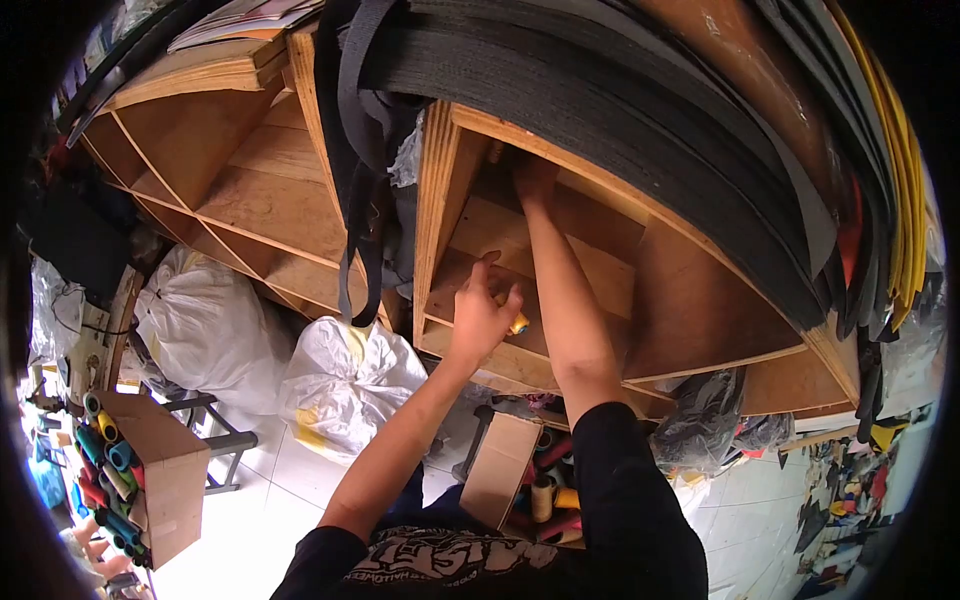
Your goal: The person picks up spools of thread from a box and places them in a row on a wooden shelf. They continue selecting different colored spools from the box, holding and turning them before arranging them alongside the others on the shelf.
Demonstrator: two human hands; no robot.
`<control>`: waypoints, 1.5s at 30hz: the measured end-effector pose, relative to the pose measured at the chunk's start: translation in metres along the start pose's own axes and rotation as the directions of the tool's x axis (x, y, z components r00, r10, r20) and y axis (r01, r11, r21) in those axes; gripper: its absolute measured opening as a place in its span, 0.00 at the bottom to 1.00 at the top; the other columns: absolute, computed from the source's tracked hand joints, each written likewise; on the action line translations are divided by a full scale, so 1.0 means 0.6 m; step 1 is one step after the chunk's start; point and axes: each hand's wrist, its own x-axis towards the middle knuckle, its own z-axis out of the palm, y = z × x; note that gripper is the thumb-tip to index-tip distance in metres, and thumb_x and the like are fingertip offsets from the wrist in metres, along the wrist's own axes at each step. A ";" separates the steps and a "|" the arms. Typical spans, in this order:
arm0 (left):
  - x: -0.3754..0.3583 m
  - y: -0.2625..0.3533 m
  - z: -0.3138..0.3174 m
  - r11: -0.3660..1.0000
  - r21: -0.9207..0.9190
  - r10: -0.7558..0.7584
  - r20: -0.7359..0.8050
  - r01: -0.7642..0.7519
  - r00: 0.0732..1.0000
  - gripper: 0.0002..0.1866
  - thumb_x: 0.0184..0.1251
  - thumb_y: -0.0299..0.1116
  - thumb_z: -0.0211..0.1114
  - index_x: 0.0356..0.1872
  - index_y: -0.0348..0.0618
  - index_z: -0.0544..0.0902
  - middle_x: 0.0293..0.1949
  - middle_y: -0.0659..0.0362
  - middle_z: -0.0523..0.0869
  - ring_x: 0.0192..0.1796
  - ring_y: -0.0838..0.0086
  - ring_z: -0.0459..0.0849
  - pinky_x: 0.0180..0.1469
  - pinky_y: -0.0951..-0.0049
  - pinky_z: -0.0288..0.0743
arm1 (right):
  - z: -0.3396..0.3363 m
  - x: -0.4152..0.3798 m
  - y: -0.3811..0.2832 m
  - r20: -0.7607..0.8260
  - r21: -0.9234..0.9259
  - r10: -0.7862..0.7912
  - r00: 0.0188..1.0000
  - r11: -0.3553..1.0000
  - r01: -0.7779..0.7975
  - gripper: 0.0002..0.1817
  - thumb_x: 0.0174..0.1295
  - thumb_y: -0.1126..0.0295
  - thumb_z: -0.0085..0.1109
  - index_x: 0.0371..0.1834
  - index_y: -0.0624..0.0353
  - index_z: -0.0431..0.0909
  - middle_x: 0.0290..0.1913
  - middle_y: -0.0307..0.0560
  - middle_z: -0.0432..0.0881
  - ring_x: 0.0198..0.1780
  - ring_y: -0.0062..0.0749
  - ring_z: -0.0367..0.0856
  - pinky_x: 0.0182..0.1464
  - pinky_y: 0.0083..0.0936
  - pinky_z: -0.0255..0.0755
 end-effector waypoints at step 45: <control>-0.004 0.001 -0.022 0.723 -0.563 -0.226 0.353 0.399 0.908 0.20 0.70 0.27 0.55 0.60 0.30 0.67 0.52 0.46 0.79 0.50 0.67 0.81 0.51 0.73 0.79 | -0.383 -0.277 -0.103 0.811 0.424 0.308 0.497 0.276 -0.863 0.12 0.63 0.68 0.59 0.46 0.63 0.78 0.37 0.40 0.82 0.36 0.20 0.80 0.39 0.16 0.75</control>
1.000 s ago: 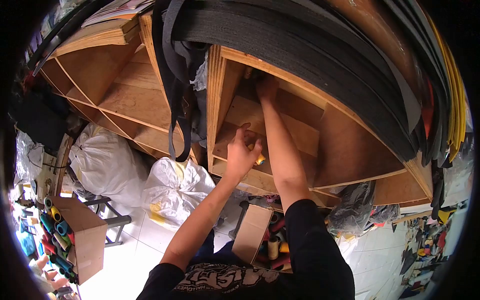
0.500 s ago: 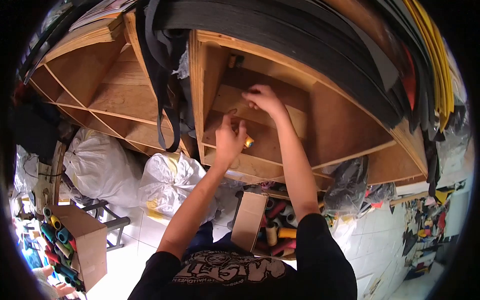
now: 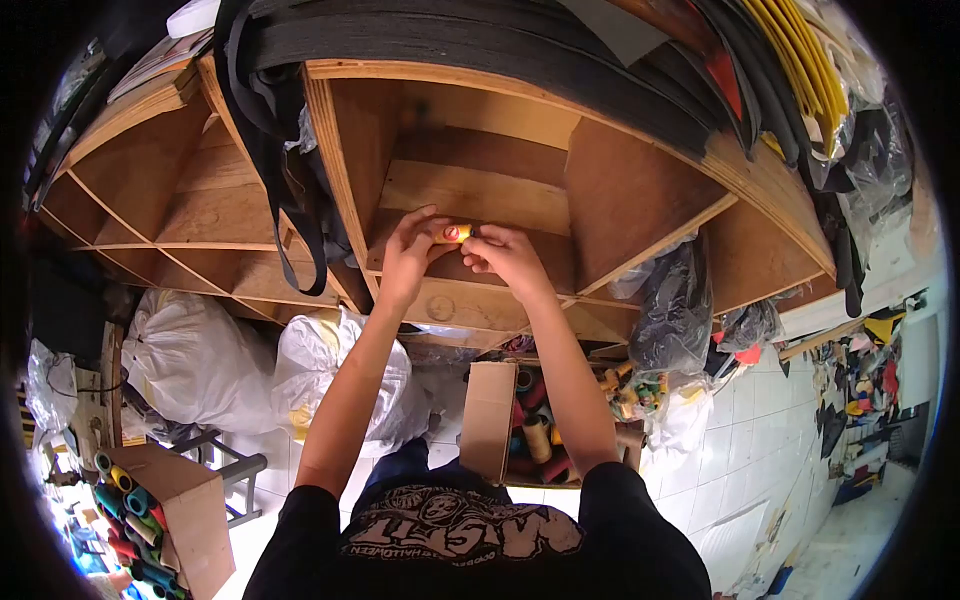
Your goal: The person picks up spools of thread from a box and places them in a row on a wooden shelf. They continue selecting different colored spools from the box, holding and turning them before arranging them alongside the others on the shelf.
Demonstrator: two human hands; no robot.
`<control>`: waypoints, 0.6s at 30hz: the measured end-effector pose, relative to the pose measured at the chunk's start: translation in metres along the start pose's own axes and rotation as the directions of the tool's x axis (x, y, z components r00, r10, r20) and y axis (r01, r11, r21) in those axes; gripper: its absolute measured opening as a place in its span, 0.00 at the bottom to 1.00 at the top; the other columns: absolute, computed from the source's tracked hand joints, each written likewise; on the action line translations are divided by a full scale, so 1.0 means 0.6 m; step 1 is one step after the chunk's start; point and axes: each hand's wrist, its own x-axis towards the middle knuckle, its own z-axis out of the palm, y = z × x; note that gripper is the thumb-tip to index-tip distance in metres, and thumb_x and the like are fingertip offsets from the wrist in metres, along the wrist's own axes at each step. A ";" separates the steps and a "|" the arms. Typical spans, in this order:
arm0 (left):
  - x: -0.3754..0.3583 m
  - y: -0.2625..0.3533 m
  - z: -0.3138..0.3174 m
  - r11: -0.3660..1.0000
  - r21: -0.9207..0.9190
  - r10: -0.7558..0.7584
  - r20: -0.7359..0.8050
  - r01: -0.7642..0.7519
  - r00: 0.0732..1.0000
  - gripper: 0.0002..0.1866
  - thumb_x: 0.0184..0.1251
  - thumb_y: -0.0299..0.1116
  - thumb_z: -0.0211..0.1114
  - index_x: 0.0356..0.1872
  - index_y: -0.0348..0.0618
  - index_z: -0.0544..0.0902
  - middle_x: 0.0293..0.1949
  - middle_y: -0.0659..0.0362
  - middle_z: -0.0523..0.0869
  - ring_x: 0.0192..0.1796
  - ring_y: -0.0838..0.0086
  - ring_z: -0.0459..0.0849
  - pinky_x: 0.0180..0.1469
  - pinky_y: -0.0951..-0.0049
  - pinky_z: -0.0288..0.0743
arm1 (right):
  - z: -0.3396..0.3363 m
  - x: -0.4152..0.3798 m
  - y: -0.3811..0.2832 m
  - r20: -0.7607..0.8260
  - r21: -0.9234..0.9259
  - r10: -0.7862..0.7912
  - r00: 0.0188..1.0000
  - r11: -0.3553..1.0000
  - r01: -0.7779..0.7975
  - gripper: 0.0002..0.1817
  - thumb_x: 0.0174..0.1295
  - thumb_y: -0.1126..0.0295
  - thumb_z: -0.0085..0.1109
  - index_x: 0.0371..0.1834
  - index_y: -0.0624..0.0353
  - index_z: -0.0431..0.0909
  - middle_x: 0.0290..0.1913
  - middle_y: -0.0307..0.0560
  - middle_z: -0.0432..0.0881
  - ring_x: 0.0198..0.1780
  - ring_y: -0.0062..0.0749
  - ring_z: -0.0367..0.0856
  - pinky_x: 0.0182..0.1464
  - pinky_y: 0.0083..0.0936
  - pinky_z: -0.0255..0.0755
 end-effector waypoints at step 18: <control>0.055 -0.002 -0.009 0.514 0.837 0.370 -0.017 -0.189 0.929 0.21 0.54 0.24 0.67 0.51 0.34 0.76 0.39 0.49 0.86 0.44 0.63 0.87 0.46 0.68 0.80 | 0.030 0.183 -0.005 -0.469 -0.059 -0.327 0.820 0.938 0.340 0.19 0.53 0.69 0.69 0.46 0.63 0.77 0.40 0.42 0.84 0.39 0.27 0.82 0.43 0.25 0.75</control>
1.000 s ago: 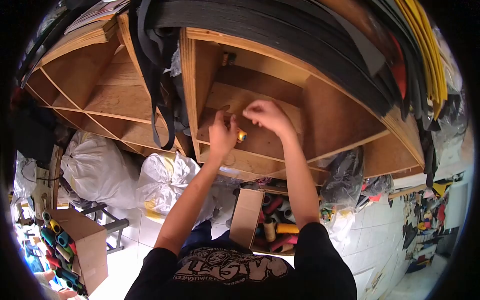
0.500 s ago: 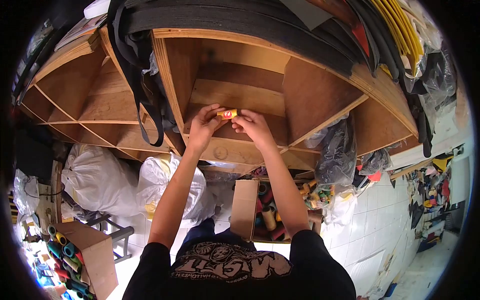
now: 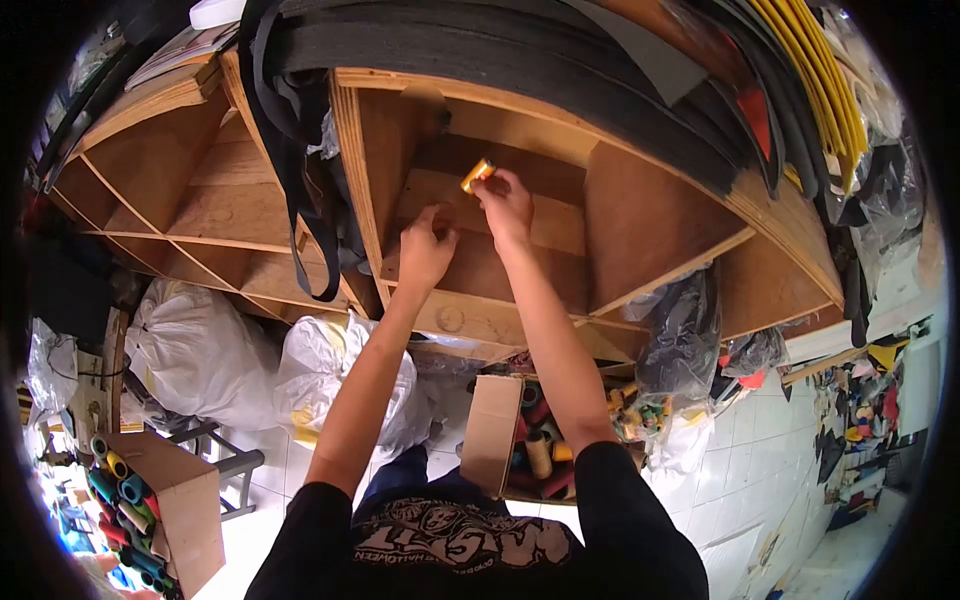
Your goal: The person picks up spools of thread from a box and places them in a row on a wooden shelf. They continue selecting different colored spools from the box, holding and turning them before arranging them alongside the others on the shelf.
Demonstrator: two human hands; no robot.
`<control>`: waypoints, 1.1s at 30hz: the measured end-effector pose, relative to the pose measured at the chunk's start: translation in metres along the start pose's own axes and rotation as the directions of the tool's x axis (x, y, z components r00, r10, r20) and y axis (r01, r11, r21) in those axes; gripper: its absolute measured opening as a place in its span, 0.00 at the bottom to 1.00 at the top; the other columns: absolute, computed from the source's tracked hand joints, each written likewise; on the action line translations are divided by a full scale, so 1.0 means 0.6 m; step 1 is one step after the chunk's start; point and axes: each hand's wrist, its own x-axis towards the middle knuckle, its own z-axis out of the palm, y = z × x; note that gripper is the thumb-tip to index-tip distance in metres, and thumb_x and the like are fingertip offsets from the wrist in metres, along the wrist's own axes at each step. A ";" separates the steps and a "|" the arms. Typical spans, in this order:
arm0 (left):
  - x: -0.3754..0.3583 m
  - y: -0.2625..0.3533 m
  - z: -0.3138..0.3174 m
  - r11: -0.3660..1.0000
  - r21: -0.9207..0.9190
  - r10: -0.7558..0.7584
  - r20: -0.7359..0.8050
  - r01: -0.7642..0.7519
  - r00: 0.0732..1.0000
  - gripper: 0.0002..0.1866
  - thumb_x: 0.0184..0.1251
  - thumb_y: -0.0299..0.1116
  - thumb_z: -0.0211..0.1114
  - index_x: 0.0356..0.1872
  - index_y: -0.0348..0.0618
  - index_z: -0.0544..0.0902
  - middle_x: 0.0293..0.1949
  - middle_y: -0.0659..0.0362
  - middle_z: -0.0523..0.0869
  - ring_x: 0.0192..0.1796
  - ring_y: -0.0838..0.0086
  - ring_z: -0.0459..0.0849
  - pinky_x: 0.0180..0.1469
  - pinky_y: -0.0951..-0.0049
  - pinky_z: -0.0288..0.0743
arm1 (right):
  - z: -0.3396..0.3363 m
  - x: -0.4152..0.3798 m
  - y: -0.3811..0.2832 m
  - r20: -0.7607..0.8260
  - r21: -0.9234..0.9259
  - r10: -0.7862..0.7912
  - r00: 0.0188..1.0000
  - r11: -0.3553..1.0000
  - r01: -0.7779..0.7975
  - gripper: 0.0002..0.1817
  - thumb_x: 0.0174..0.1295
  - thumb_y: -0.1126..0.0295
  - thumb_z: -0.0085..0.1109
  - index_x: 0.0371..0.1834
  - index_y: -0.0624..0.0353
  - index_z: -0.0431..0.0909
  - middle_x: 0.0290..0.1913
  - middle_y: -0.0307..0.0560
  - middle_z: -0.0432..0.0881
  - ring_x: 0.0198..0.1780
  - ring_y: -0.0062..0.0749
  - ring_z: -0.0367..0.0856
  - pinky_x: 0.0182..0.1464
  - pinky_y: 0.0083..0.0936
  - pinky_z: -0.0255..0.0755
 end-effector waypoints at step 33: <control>-0.001 0.009 -0.004 0.990 -0.132 -0.046 -0.002 0.046 0.999 0.17 0.53 0.22 0.62 0.47 0.37 0.79 0.37 0.49 0.86 0.42 0.61 0.87 0.44 0.67 0.80 | 0.060 0.095 0.030 -0.024 -0.530 -0.426 0.905 0.773 0.350 0.14 0.55 0.74 0.61 0.45 0.63 0.78 0.39 0.53 0.85 0.42 0.43 0.84 0.45 0.32 0.77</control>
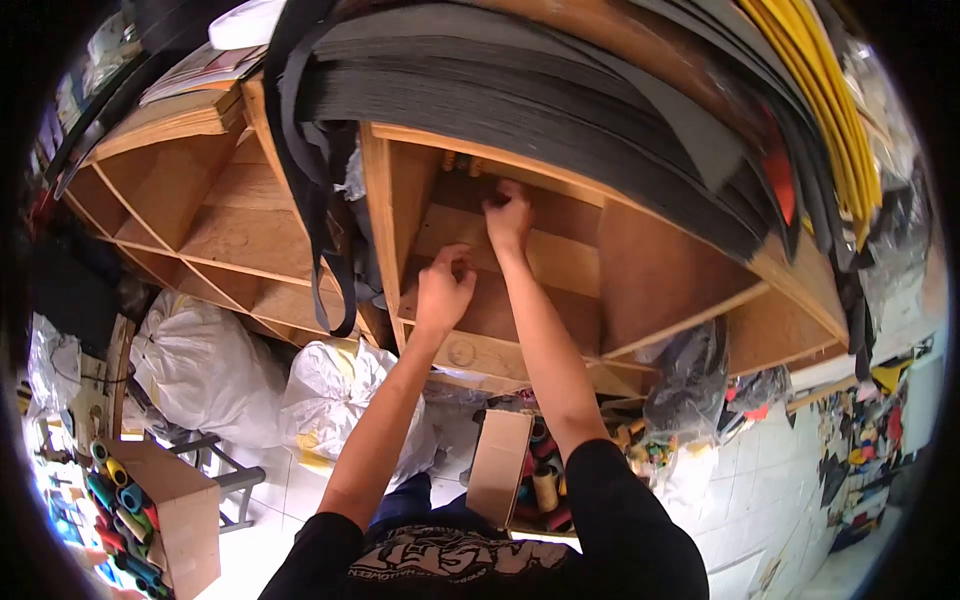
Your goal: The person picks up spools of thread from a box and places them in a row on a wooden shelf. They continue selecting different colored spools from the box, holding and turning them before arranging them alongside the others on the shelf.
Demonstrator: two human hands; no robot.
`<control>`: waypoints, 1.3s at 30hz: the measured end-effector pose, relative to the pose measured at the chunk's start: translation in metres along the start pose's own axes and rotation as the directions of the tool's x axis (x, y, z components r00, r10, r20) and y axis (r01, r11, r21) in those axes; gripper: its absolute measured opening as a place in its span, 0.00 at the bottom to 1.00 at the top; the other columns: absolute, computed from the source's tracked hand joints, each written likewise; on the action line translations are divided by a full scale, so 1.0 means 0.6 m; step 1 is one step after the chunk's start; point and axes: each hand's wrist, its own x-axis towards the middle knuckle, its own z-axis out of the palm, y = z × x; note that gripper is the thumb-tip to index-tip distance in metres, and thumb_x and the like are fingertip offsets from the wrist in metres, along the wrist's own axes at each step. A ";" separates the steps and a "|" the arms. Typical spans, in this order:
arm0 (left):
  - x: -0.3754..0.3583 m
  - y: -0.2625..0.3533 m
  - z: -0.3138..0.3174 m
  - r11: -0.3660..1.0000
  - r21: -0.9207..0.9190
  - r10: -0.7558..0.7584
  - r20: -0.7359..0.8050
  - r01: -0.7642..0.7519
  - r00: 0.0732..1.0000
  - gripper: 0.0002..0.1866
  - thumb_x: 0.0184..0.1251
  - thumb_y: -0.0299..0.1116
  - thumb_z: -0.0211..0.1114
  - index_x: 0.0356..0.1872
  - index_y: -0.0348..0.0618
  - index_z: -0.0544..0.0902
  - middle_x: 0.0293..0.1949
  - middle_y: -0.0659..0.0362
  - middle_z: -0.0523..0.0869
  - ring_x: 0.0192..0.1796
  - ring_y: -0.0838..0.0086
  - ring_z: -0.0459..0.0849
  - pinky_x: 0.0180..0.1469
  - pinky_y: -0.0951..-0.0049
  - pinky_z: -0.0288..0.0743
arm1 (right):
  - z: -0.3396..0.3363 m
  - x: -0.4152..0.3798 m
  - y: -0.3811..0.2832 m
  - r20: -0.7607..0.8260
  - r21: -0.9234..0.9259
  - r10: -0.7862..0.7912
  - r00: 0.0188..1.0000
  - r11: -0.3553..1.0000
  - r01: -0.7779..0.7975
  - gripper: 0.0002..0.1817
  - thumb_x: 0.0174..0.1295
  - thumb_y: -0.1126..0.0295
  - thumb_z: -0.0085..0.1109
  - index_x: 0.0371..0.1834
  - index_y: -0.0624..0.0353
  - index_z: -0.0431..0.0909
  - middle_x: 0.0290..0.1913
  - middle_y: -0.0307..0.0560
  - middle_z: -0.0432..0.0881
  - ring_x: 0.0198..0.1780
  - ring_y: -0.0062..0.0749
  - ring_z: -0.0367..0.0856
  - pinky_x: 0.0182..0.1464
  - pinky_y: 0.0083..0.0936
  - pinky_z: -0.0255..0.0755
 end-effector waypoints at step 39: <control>-0.501 0.244 0.500 0.908 0.112 0.112 0.863 -0.403 0.493 0.06 0.56 0.20 0.60 0.35 0.33 0.79 0.38 0.43 0.84 0.42 0.50 0.84 0.44 0.62 0.78 | -0.765 -0.443 0.393 0.618 -0.707 0.573 0.538 0.704 0.063 0.18 0.47 0.57 0.64 0.36 0.58 0.85 0.40 0.59 0.84 0.44 0.47 0.84 0.44 0.39 0.77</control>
